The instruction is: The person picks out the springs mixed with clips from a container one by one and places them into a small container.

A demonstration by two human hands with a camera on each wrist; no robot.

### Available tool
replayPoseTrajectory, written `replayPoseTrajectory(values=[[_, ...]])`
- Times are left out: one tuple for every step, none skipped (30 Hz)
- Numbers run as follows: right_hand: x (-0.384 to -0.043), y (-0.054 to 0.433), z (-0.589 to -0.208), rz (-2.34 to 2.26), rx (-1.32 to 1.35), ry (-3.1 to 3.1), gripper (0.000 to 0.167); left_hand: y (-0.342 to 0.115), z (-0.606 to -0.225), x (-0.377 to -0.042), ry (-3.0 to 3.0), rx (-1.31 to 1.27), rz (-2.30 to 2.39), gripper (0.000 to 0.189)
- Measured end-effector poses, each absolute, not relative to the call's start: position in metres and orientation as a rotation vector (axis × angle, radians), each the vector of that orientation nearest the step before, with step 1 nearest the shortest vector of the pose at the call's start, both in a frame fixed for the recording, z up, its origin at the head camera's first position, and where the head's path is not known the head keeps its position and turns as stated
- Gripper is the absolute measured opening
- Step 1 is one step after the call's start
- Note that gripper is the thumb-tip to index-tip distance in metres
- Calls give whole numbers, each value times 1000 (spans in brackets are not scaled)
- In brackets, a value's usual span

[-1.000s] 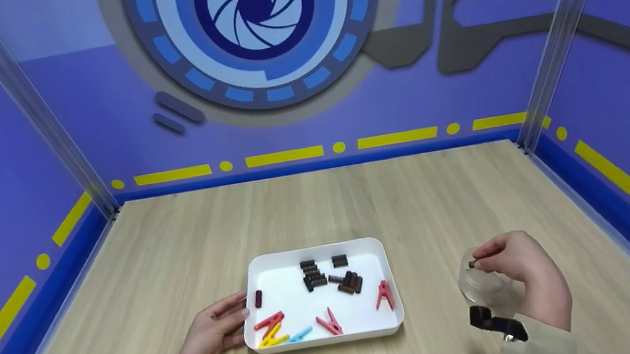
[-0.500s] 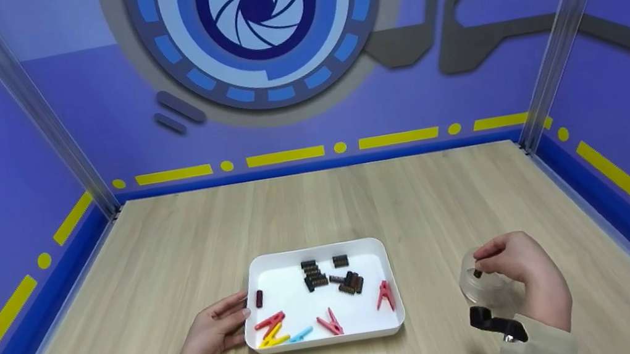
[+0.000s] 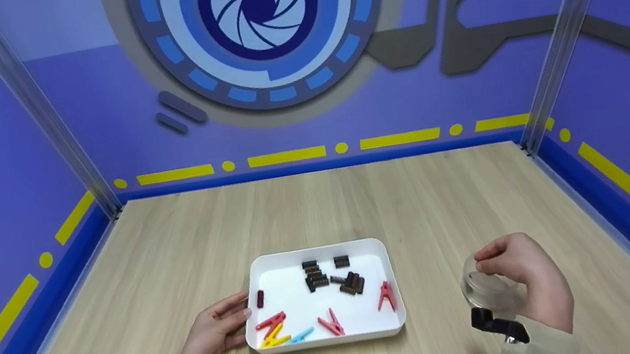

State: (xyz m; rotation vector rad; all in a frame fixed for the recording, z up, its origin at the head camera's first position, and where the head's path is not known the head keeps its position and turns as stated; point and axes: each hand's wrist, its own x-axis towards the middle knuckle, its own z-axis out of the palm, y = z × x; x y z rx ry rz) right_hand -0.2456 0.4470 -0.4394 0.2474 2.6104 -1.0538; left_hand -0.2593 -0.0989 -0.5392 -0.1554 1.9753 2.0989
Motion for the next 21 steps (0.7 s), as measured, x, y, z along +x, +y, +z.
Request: replayPoseTrajectory(values=[[-245, 447, -439, -1053, 245, 2610, 37, -99, -539, -260, 1976, -159, 2098, 55], [-245, 447, -439, -1054, 244, 2609, 37, -99, -540, -260, 1977, -160, 2097, 55], [-245, 446, -439, -1058, 245, 2607, 37, -99, -540, -260, 1975, -164, 2096, 55], [-245, 446, -439, -1058, 243, 2608, 37, -98, -540, -260, 1977, -169, 2096, 54], [-245, 446, -439, -1059, 244, 2607, 36, -98, -540, -261, 1976, -171, 2096, 54], [-245, 446, -439, -1062, 243, 2604, 36, -98, -540, -261, 1977, -173, 2096, 54], [-245, 447, -438, -1058, 234, 2607, 36, -98, -540, -261, 1978, -175, 2095, 54], [-245, 447, -438, -1057, 231, 2609, 36, -98, -541, -261, 1978, -174, 2094, 54], [-245, 447, -438, -1054, 227, 2612, 36, -98, -540, -261, 1977, -173, 2096, 54], [-244, 447, -438, -1050, 222, 2616, 36, -99, -540, -260, 1974, -171, 2098, 54], [-244, 447, -438, -1043, 208, 2627, 37, -99, -540, -260, 1971, -165, 2099, 55], [-244, 447, -437, -1034, 201, 2642, 37, -99, -540, -260, 1971, -156, 2100, 56], [-243, 446, -437, -1027, 196, 2657, 38, -99, -541, -260, 1971, -152, 2099, 56], [-243, 446, -437, -1024, 188, 2671, 39, -99, -541, -260, 1969, -143, 2101, 57], [-243, 445, -436, -1022, 180, 2685, 39, -100, -541, -260, 1969, -135, 2102, 57], [-243, 444, -435, -1023, 172, 2698, 40, -100, -541, -260, 1970, -129, 2101, 57], [-242, 443, -435, -1020, 169, 2713, 41, -99, -541, -260, 1971, -123, 2101, 58], [-242, 442, -434, -1024, 175, 2720, 41, -99, -541, -260, 1971, -119, 2102, 58], [-242, 440, -434, -1028, 173, 2727, 41, -99, -541, -260, 1971, -122, 2102, 58], [-242, 439, -432, -1029, 169, 2733, 42, -99, -541, -261, 1970, -121, 2103, 58], [-242, 436, -432, -1032, 171, 2739, 42, -99, -541, -260, 1971, -125, 2102, 58]])
